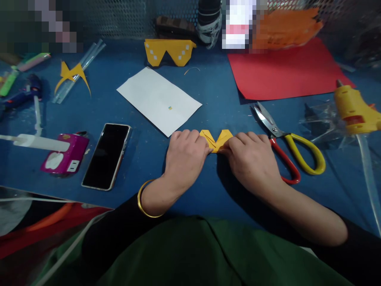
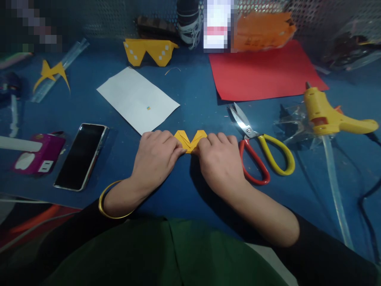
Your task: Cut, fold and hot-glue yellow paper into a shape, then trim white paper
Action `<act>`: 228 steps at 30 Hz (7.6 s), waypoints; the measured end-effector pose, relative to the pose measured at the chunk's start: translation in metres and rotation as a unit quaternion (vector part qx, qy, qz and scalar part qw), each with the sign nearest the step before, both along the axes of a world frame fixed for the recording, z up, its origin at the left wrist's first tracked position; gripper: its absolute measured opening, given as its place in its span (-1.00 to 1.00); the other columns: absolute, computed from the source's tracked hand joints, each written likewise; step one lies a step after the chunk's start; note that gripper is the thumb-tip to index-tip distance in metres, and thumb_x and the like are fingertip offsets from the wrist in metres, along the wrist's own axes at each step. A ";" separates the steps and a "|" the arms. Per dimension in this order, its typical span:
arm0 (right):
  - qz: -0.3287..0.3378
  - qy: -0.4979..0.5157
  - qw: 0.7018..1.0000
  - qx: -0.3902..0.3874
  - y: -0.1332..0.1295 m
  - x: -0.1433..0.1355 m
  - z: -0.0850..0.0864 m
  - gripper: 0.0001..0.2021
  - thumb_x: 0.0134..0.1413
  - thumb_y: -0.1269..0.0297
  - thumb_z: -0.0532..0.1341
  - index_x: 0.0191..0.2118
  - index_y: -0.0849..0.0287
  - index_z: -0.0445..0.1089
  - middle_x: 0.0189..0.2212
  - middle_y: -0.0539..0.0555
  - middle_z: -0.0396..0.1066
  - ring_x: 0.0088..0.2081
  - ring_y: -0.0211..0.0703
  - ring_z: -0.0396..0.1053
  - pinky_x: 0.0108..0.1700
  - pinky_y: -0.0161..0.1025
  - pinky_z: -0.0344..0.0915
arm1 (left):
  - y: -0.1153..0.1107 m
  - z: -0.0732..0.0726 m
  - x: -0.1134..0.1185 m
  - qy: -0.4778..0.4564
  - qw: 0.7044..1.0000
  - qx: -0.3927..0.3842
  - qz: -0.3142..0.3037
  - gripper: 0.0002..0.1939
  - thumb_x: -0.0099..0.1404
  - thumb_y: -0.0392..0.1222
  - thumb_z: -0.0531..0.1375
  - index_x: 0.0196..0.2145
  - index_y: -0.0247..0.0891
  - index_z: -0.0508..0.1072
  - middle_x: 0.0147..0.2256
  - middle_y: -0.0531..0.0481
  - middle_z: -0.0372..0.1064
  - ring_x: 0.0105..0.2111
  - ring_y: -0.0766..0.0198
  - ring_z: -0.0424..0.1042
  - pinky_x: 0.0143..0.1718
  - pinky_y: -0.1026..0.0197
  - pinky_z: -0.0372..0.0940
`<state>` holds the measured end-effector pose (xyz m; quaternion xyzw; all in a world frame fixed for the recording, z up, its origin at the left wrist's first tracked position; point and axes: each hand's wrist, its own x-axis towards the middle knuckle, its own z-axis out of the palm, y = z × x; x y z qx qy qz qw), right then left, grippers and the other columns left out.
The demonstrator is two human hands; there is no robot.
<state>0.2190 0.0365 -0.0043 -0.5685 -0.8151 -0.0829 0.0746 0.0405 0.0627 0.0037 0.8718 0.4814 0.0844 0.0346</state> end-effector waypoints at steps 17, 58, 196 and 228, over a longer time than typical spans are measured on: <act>-0.003 0.114 0.991 -0.067 0.001 0.011 0.001 -0.79 0.30 0.30 0.15 -0.34 0.19 0.48 -0.41 0.08 0.48 -0.32 -0.04 0.36 -0.25 -0.14 0.06 | 0.002 -0.004 0.002 -0.107 0.993 -0.046 0.001 -0.81 0.39 -0.11 0.21 -0.36 -0.21 0.50 -0.31 -0.02 0.48 -0.25 0.12 0.37 -0.18 0.04 0.10; -0.109 0.241 0.946 -0.186 0.007 0.038 0.015 -0.91 0.08 0.37 0.22 -0.31 0.12 0.49 -0.45 0.03 0.54 -0.45 -0.12 0.42 -0.40 -0.22 0.15 | 0.006 -0.005 0.008 -0.168 0.981 -0.074 0.069 -0.75 0.23 -0.05 0.36 -0.53 -0.18 0.48 -0.44 0.06 0.45 -0.36 0.18 0.37 -0.25 0.05 0.14; 0.034 0.000 0.999 -0.015 -0.058 -0.033 -0.001 -0.57 0.26 0.49 0.03 0.19 0.42 0.37 -0.01 0.35 0.47 0.10 0.24 0.36 0.02 0.03 0.36 | -0.005 0.008 -0.024 -0.124 0.980 -0.141 0.062 -0.81 0.33 -0.21 0.22 -0.46 -0.19 0.51 -0.36 0.04 0.51 -0.31 0.17 0.42 -0.20 0.02 0.19; 0.079 0.019 0.997 -0.010 -0.057 -0.038 0.000 -0.56 0.21 0.53 0.05 0.17 0.53 0.36 0.07 0.34 0.48 0.12 0.11 0.35 0.08 -0.04 0.27 | -0.004 0.015 -0.031 -0.007 0.994 -0.100 0.038 -0.77 0.41 -0.21 0.11 -0.33 -0.25 0.54 -0.31 -0.09 0.51 -0.23 0.07 0.43 -0.16 -0.02 0.17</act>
